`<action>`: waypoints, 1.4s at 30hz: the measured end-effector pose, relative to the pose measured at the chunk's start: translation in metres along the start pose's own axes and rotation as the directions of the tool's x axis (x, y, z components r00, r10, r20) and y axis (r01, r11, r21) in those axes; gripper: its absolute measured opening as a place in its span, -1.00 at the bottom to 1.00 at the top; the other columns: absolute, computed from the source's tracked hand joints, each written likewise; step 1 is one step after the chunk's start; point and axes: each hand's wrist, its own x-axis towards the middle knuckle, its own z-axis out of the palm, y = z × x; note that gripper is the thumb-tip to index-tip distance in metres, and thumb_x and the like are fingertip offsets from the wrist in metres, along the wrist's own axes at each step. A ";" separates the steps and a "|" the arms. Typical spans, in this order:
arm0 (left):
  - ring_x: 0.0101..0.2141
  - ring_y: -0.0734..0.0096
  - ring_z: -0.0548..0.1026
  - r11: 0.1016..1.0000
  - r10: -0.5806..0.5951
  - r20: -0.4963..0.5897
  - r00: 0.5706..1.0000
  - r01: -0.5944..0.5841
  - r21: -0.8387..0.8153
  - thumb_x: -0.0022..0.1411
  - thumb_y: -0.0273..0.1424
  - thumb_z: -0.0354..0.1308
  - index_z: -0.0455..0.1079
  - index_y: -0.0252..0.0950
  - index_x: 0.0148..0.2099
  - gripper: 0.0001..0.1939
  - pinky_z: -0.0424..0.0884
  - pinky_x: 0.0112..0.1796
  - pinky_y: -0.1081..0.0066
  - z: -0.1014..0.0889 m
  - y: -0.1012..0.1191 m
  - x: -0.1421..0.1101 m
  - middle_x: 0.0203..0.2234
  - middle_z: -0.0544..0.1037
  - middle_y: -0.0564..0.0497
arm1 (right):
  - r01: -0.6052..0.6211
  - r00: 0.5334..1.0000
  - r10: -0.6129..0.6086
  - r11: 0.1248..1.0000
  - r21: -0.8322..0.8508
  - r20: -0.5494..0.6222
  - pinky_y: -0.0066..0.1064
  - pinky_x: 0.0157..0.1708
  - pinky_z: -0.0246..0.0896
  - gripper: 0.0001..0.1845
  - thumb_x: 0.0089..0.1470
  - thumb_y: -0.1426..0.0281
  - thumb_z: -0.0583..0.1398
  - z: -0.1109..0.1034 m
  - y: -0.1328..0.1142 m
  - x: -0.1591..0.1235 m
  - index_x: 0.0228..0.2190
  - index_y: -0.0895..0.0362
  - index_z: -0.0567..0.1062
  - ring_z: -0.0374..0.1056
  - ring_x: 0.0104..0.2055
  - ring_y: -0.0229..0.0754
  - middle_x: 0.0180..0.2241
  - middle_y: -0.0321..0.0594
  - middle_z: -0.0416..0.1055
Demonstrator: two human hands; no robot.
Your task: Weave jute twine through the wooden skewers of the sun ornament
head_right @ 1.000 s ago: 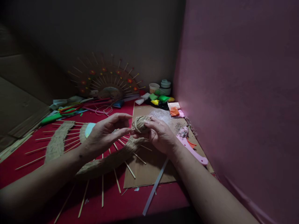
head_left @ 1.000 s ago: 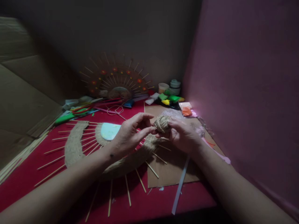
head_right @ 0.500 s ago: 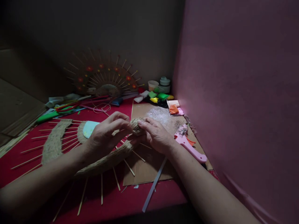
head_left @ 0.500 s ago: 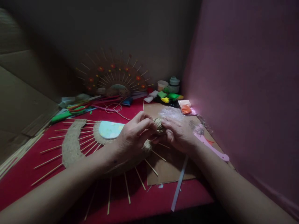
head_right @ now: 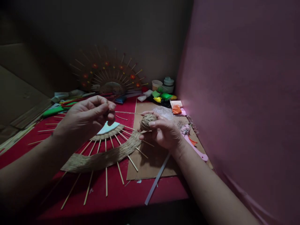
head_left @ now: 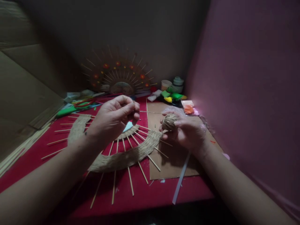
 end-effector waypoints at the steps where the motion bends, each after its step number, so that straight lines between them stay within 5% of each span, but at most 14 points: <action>1: -0.53 0.58 0.43 1.000 -0.007 -0.007 1.000 0.007 -0.003 0.13 -0.56 0.17 0.32 -0.34 -0.40 -0.91 0.37 -0.54 0.54 -0.004 0.000 -0.002 -0.46 0.46 0.05 | 0.007 0.999 -0.007 1.000 -0.008 -0.035 -0.33 -0.43 0.30 -0.56 -0.23 0.42 0.23 0.001 -0.002 0.001 -0.19 0.04 0.41 0.38 -0.33 -0.15 -0.40 -0.27 0.42; 5: -0.52 0.54 0.44 1.000 0.001 -0.030 1.000 -0.002 -0.014 0.11 -0.55 0.18 0.35 -0.34 -0.39 -0.93 0.39 -0.54 0.51 -0.023 -0.005 -0.011 -0.47 0.47 0.05 | -0.011 0.960 -0.010 0.997 -0.072 -0.281 -0.47 -0.57 0.11 -0.69 -0.25 0.41 0.26 0.004 -0.008 0.017 -0.33 0.07 0.45 0.26 -0.47 -0.29 -0.43 -0.31 0.39; 8: -0.53 0.53 0.43 1.000 0.011 -0.092 0.996 -0.011 0.005 0.10 -0.54 0.19 0.34 -0.33 -0.39 -0.93 0.38 -0.55 0.50 -0.033 -0.009 -0.015 -0.48 0.46 0.05 | -0.001 0.937 -0.051 0.989 -0.148 -0.346 -0.46 -0.57 0.10 -0.75 -0.27 0.44 0.28 0.006 -0.009 0.042 -0.41 0.10 0.43 0.23 -0.47 -0.31 -0.46 -0.32 0.38; 12: -0.54 0.54 0.41 0.998 0.045 -0.167 0.985 -0.036 0.055 0.07 -0.49 0.23 0.32 -0.34 -0.41 -0.88 0.34 -0.55 0.51 -0.041 -0.013 -0.012 -0.50 0.44 0.05 | 0.108 0.906 -0.170 0.979 -0.175 -0.388 -0.29 -0.24 0.35 -0.66 -0.33 0.55 0.26 0.008 -0.007 0.083 -0.37 0.12 0.39 0.34 -0.28 -0.21 -0.41 -0.29 0.37; 16: -0.46 0.50 0.45 0.982 0.161 -0.210 0.964 -0.135 0.132 0.03 -0.45 0.27 0.31 -0.33 -0.40 -0.84 0.39 -0.44 0.47 -0.049 -0.020 -0.006 -0.46 0.46 0.05 | 0.218 0.870 -0.311 0.939 -0.266 -0.383 -0.17 -0.06 0.33 -0.51 -0.32 0.52 0.27 0.012 -0.003 0.102 -0.22 0.08 0.39 0.36 -0.15 -0.15 -0.22 -0.23 0.35; 21: -0.44 0.50 0.43 0.932 0.173 -0.145 0.974 -0.115 0.343 0.10 -0.39 0.22 0.34 -0.32 -0.37 -0.88 0.37 -0.36 0.43 -0.054 -0.026 -0.006 -0.36 0.49 0.02 | 0.058 0.935 -0.221 0.868 -0.493 -0.278 -0.13 -0.08 0.29 -0.65 -0.26 0.42 0.30 0.019 0.005 0.075 -0.30 0.14 0.48 0.37 -0.26 -0.16 -0.30 -0.19 0.41; 28: -0.17 0.31 0.42 0.719 0.314 0.079 0.946 -0.291 0.631 0.19 -0.36 0.15 0.36 -0.27 -0.32 -0.91 0.30 -0.05 0.28 -0.040 -0.015 -0.024 -0.31 0.48 -0.02 | 0.052 0.907 -0.277 0.822 -0.567 -0.319 -0.29 -0.26 0.31 -0.84 -0.16 0.39 0.29 0.007 -0.005 0.028 -0.43 0.16 0.51 0.38 -0.39 -0.25 -0.40 -0.22 0.45; 35: -0.39 0.40 0.38 0.488 0.310 0.341 0.887 -0.457 0.744 0.21 -0.40 0.09 0.33 -0.26 -0.37 -0.91 0.30 -0.32 0.41 -0.006 -0.019 -0.034 -0.48 0.46 0.03 | 0.032 0.968 -0.197 0.709 -0.704 -0.154 -0.41 -0.46 0.22 -0.79 0.03 0.24 0.24 0.026 -0.005 -0.011 -0.39 0.15 0.53 0.30 -0.47 -0.32 -0.45 -0.24 0.46; 42: -0.56 0.61 0.29 0.437 0.277 0.472 0.837 -0.547 0.714 0.27 -0.47 0.03 0.29 -0.29 -0.32 -0.91 0.18 -0.49 0.56 0.021 -0.030 -0.027 -0.55 0.41 0.14 | 0.088 0.985 -0.170 0.630 -0.771 -0.027 -0.46 -0.49 0.16 -0.70 0.06 0.18 0.23 0.043 0.000 -0.021 -0.53 0.14 0.45 0.25 -0.52 -0.36 -0.57 -0.34 0.35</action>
